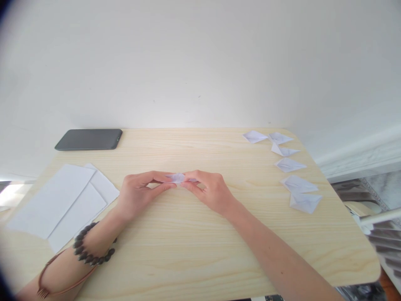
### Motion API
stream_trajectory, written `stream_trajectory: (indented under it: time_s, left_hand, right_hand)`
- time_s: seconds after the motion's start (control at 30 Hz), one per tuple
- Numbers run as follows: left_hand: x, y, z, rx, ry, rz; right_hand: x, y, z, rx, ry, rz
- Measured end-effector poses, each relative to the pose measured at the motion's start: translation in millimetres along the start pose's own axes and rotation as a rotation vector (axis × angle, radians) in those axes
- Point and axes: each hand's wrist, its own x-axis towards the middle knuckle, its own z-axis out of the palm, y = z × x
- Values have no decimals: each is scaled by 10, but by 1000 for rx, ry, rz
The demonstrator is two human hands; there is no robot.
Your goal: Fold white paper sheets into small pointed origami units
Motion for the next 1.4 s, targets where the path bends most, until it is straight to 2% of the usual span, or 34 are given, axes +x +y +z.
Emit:
stream_trajectory:
  time_s: [0.1,0.23,0.37,0.53,0.6,0.8,0.87,0.97,1.2,1.4]
  left_hand:
    - [0,1,13,-58,19,-60]
    - [8,3,31,-147,34,-205]
    - [38,-37,27,-231,-4,-283]
    - [66,-101,15,-295,-116,-270]
    - [61,-109,6,-204,-111,-184]
    - [45,-110,-29,198,-134,388]
    - [52,-117,-30,243,-125,501]
    - [63,-123,-22,243,-78,554]
    - [64,-116,4,216,-46,598]
    - [50,-94,16,225,-56,562]
  right_hand:
    - [4,-12,12,26,24,48]
    - [17,-26,33,160,81,173]
    - [43,-27,12,365,32,294]
    - [80,-1,-30,489,-66,361]
    - [89,6,-44,492,-94,377]
    - [128,-22,-113,502,-149,428]
    - [128,-40,-125,489,-175,419]
    - [92,-62,-99,382,-173,304]
    - [-1,-26,30,-24,-5,-213]
    - [-12,-18,31,-301,-18,-374]
